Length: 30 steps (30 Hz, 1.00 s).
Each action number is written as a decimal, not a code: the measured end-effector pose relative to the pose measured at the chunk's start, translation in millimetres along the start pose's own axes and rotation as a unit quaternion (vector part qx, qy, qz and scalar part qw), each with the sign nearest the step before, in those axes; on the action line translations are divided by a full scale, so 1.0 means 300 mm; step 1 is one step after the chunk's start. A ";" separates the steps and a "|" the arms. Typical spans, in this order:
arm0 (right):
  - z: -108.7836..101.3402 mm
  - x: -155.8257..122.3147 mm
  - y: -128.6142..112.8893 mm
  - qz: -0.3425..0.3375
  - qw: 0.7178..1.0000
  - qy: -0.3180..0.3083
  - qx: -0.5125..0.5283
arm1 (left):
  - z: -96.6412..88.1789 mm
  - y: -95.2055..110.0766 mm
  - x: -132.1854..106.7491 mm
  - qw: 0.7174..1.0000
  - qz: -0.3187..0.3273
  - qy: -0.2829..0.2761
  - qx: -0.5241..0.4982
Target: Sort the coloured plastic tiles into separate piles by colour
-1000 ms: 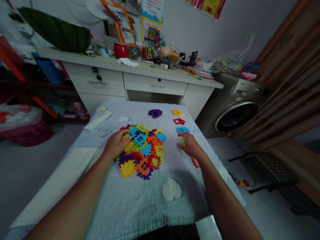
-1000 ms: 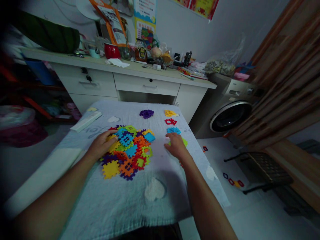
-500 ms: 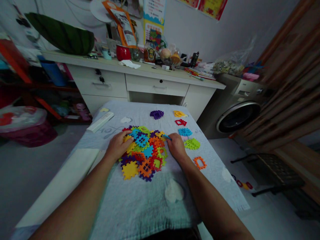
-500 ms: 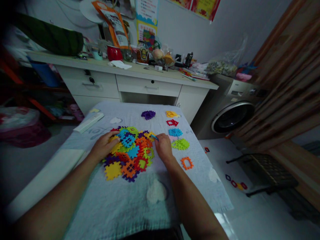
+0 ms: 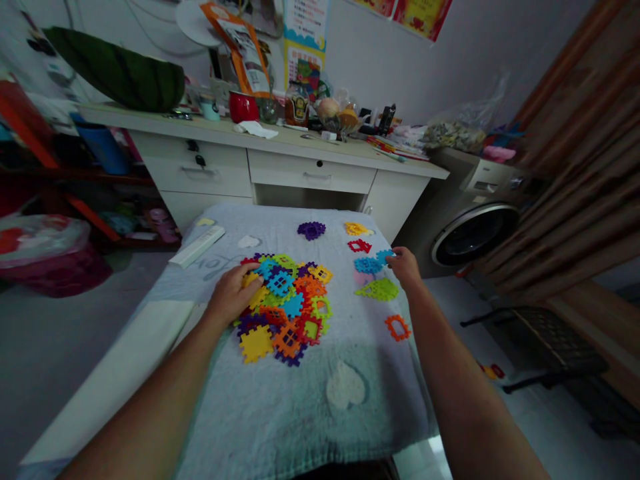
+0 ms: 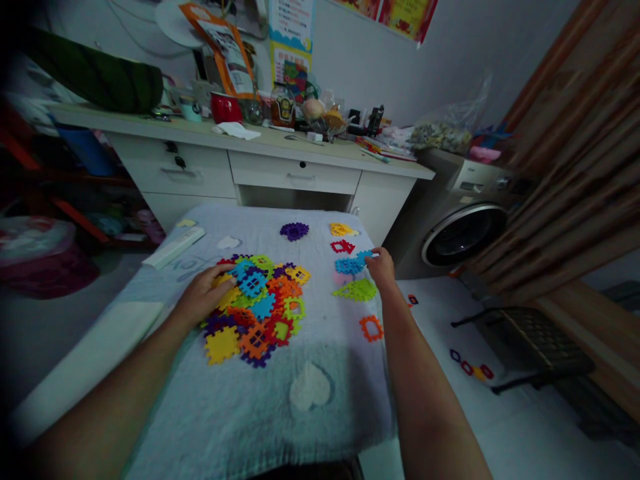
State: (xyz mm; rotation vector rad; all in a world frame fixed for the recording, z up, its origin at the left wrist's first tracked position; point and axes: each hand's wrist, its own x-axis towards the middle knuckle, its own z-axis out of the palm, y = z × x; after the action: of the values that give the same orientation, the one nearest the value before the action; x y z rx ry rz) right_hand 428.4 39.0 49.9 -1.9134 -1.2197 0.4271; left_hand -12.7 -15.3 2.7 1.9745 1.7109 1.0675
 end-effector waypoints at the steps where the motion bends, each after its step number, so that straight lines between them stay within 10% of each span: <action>1: 0.004 0.010 0.008 0.013 1.000 -0.011 0.007 | 0.001 -0.004 0.000 1.000 0.011 0.006 0.004; 8: 0.020 0.010 0.023 -0.015 0.989 -0.084 -0.123 | -0.001 -0.013 -0.017 0.995 0.059 0.070 0.046; 14: 0.022 -0.082 -0.040 -0.099 0.969 -0.020 -0.226 | -0.013 0.013 -0.038 0.993 0.020 0.079 0.084; 21: 0.189 -0.328 -0.169 -0.285 0.933 -0.165 -0.143 | -0.015 0.001 -0.048 1.000 -0.025 0.016 0.001; 30: 0.307 -0.444 -0.186 -0.298 0.921 -0.182 -0.172 | -0.011 0.002 -0.039 0.998 0.005 0.058 0.015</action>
State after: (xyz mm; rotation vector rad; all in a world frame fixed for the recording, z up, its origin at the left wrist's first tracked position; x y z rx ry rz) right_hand 272.2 -23.8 18.7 -1.6542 -2.1567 0.2501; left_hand -14.5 -27.4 1.6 1.9764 1.7883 1.1873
